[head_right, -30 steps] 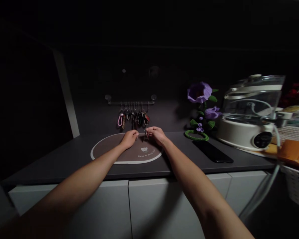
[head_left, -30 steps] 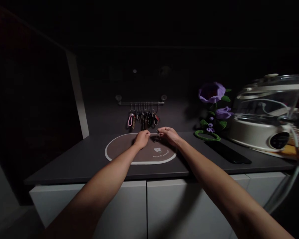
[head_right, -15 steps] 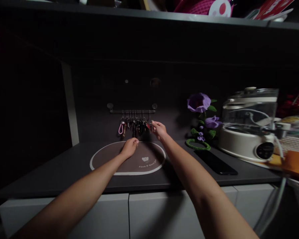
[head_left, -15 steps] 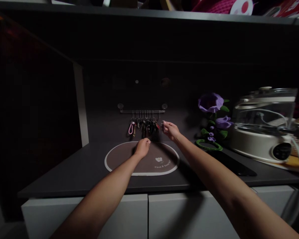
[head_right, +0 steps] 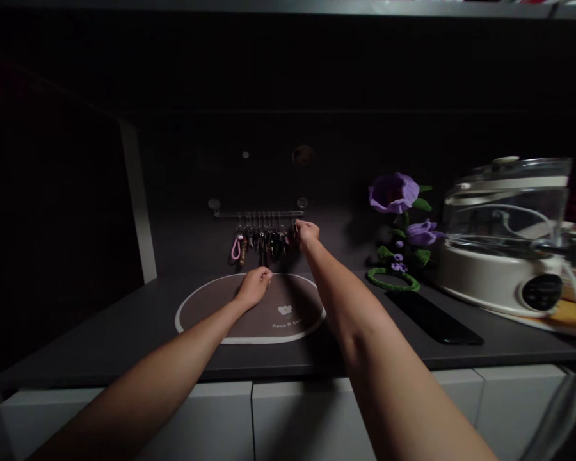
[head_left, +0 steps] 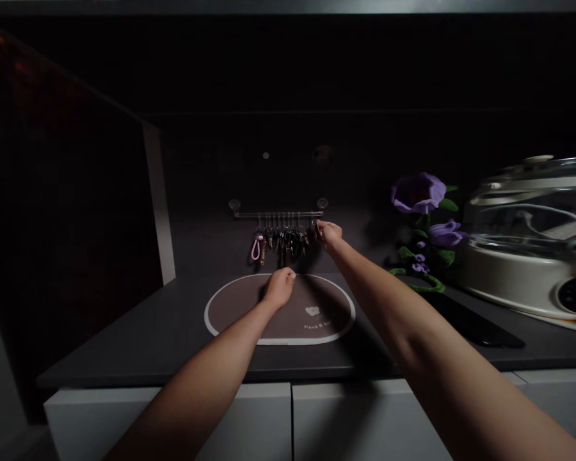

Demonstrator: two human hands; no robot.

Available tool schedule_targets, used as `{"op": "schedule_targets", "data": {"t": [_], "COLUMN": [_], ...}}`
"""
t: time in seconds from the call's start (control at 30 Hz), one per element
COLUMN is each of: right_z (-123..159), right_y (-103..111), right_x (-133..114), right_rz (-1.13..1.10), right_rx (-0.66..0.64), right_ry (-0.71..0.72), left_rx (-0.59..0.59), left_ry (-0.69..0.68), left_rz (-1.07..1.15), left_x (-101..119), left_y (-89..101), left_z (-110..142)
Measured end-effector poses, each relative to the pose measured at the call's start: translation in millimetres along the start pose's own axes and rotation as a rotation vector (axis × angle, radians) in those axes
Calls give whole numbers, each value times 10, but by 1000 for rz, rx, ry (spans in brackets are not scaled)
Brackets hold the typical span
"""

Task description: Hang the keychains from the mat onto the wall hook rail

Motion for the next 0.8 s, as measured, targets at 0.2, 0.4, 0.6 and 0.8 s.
{"op": "schedule_targets", "data": {"t": [0.2,0.4,0.6,0.8], "right_z": [-91,-108,-53,132], "right_y": [-25,-5,43,178], "right_x": [135,268,306,287], "right_rz": [2,-6,30,101], "right_rx": [-6,-25,-1,2], "right_ry": [-11,2,33,72], "left_rx": [8,11,18,45], "left_ry": [-10,6,16,42], "left_rz": [-8,5,20,-1], "left_x": [6,-24,-40,-17], "left_y": [7,0,-5,67], "left_z": [-1,-8,-12,5]}}
Point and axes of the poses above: each hand's wrist, its own z-axis away from the middle knuckle, its own y-axis out of the back of the hand, x = y × z, the point moved 5 cm from there along -z, towards the middle knuckle, and after that the axes turned 11 degrees about x, right-handed, at the moved point
